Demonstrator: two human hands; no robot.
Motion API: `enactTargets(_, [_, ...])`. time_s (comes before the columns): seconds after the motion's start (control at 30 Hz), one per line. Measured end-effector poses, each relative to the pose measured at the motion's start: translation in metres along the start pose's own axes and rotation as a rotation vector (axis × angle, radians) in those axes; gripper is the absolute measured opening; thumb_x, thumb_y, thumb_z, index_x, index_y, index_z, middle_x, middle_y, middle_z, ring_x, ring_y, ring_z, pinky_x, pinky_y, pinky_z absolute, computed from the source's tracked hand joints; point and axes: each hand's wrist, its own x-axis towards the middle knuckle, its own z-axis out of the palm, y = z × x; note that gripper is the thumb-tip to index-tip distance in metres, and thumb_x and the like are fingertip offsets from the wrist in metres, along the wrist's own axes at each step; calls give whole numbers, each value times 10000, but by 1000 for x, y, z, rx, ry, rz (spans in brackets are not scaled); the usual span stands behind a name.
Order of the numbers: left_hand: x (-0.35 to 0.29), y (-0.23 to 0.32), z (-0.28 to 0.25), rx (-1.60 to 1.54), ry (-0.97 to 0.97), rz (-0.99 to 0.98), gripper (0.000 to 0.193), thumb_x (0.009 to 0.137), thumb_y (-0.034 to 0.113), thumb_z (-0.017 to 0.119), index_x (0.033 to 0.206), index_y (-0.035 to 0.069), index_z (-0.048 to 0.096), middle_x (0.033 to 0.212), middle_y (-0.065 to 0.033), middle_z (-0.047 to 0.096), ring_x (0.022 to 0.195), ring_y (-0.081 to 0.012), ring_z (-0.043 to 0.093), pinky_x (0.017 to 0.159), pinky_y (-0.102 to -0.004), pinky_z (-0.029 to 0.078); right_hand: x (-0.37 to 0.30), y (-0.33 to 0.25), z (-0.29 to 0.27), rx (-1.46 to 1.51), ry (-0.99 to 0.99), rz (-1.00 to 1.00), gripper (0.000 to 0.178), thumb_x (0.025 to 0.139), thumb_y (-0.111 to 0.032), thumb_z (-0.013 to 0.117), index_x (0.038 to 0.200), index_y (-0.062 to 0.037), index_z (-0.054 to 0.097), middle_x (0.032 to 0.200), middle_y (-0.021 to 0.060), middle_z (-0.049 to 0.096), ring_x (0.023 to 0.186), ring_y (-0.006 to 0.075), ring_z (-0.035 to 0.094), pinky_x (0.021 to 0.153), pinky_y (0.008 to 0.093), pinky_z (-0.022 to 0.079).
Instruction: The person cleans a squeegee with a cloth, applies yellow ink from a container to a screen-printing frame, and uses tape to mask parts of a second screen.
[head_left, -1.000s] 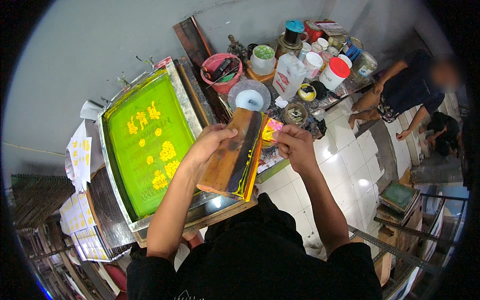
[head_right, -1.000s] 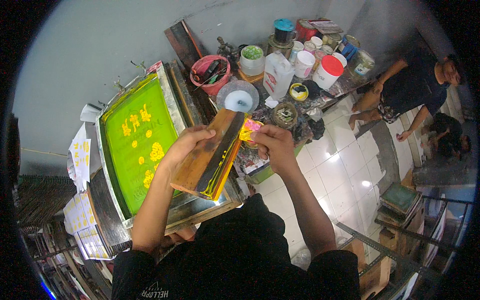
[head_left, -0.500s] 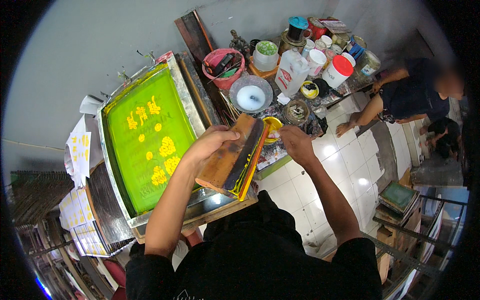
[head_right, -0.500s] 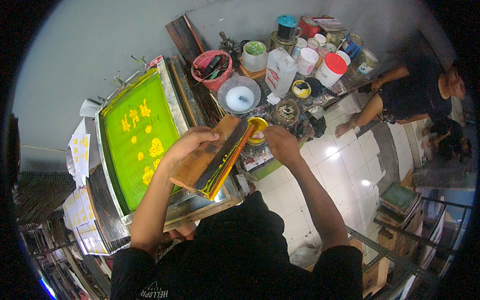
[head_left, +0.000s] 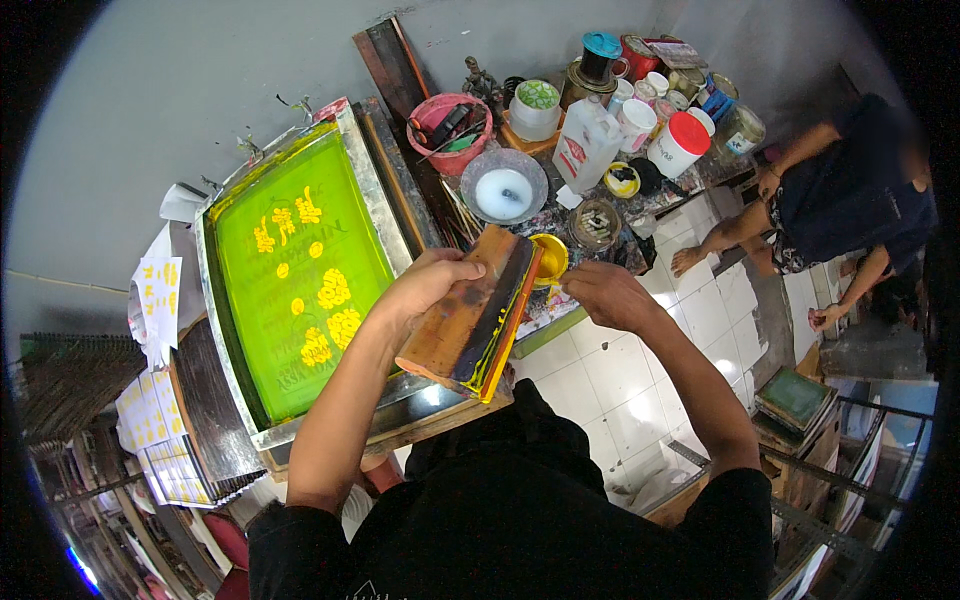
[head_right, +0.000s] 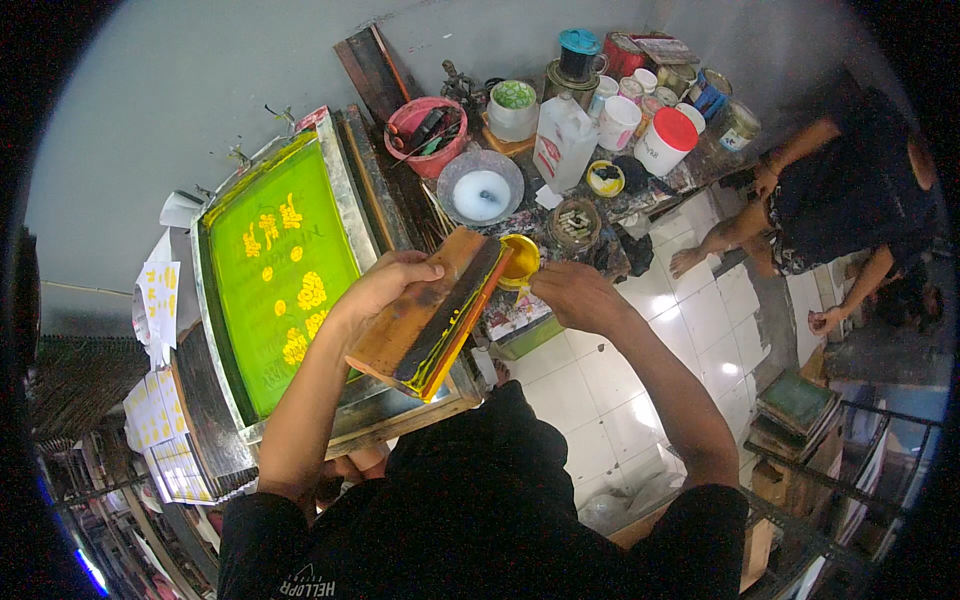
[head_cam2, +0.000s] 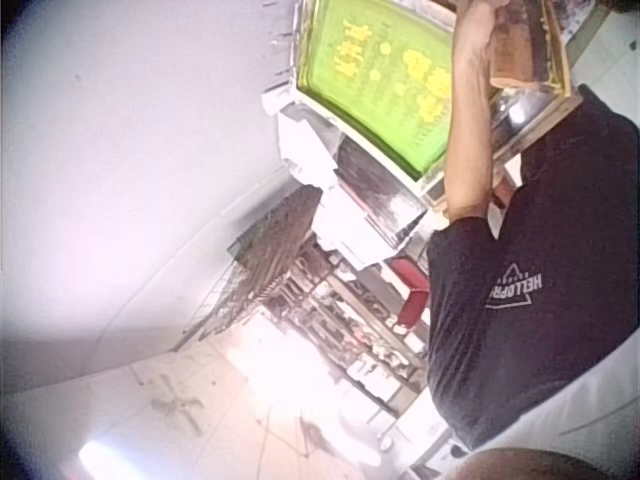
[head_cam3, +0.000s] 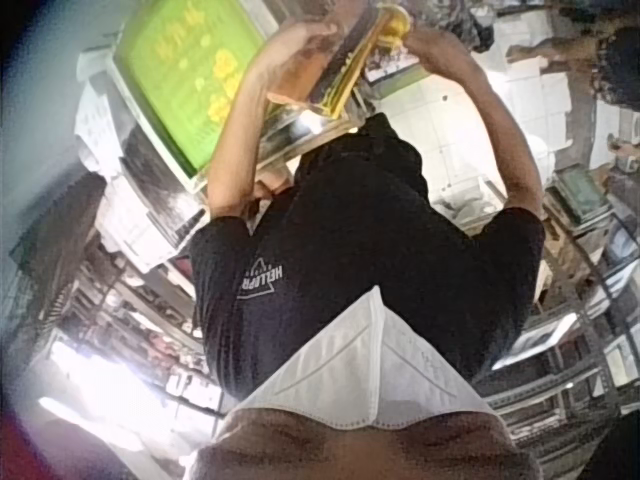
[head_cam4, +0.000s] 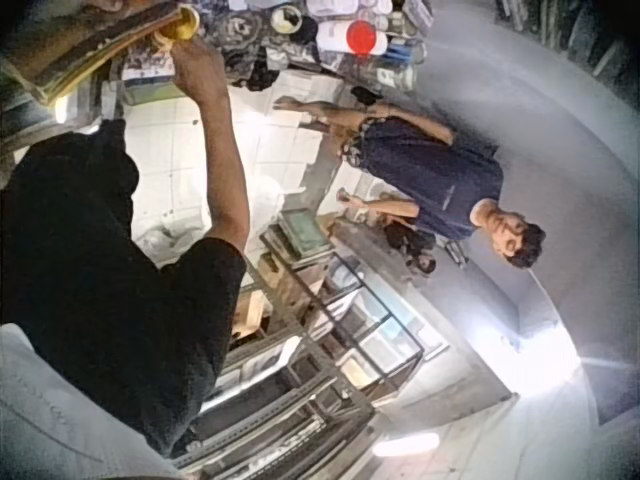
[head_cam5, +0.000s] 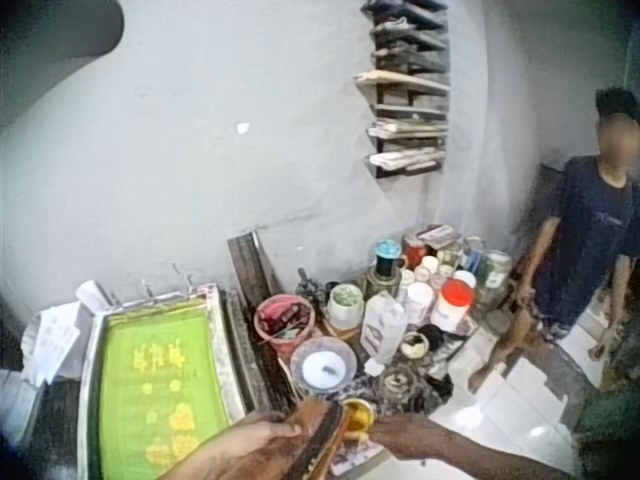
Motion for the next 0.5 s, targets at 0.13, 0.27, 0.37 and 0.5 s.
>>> enactTargets(0.13, [8, -18, -2, -140, -4, 64, 426, 878, 314, 691, 1179, 19, 623, 962, -48, 699, 824, -114, 622, 631, -272, 450, -5, -10, -11, 118, 264, 61, 236, 829, -26, 669, 1058, -55, 626, 932, 102, 659, 871, 256, 655, 774, 399, 554])
enactTargets(0.27, [4, -14, 0, -227, 7, 194, 381, 897, 294, 682, 1173, 40, 617, 936, -31, 695, 773, -84, 610, 586, -226, 428, 12, -24, -23, 822, 552, 575, 152, 922, -92, 669, 1049, -14, 640, 842, 71, 679, 724, 134, 647, 649, 302, 540])
enactTargets(0.37, [0, 9, 4, -299, -10, 291, 372, 911, 274, 677, 1191, 38, 609, 951, -28, 690, 785, -86, 622, 619, -223, 456, 41, -24, -43, 1226, 736, 581, 145, 937, -122, 685, 986, 7, 640, 781, 46, 656, 679, 92, 628, 586, 240, 506])
enactTargets(0.5, [-8, 46, 9, -258, 52, 486, 351, 947, 227, 645, 1223, 16, 591, 990, -37, 680, 835, -103, 635, 720, -244, 502, 63, -33, -68, 1157, 778, 554, 132, 940, -137, 683, 972, -16, 640, 754, 23, 639, 658, 79, 609, 569, 234, 486])
